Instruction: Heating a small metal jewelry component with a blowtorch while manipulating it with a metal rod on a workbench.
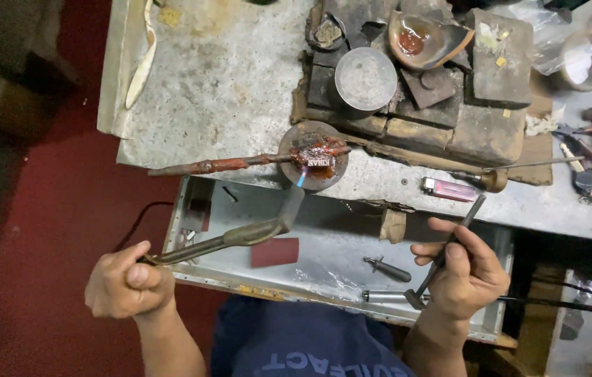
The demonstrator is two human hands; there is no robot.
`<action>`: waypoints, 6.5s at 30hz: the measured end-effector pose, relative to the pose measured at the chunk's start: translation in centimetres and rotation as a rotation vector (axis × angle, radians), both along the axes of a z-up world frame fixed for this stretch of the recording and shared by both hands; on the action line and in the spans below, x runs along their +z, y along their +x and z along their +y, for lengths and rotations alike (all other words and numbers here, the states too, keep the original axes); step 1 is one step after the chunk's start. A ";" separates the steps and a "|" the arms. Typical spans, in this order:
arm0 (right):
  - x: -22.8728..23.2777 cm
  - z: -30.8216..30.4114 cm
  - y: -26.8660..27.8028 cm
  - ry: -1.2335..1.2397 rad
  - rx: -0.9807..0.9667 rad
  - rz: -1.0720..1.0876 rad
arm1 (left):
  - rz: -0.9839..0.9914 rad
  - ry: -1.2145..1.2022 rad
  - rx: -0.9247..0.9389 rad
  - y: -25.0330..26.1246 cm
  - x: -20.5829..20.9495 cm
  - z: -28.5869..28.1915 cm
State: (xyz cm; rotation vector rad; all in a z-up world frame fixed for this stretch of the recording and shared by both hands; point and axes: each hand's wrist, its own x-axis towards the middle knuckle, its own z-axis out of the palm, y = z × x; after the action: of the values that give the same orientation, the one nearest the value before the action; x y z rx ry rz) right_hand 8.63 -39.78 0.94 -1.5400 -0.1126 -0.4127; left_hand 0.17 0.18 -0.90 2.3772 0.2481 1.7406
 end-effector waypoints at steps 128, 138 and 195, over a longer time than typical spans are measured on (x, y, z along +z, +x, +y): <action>0.8 9.1 3.3 -0.686 0.178 -0.733 | -0.010 -0.119 -0.017 2.2 -2.1 0.1; 0.7 10.1 4.7 -0.571 0.135 -0.849 | -0.121 -0.096 -0.205 2.0 -4.1 2.0; 1.1 13.7 3.5 -0.763 0.104 -0.710 | -0.038 -0.184 -0.005 0.5 -2.8 0.9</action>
State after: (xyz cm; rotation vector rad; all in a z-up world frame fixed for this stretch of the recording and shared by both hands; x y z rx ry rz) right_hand 12.10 -26.07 2.03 -2.0439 -0.9920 -0.8865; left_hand 0.68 1.08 -3.71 2.2114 0.3785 1.6802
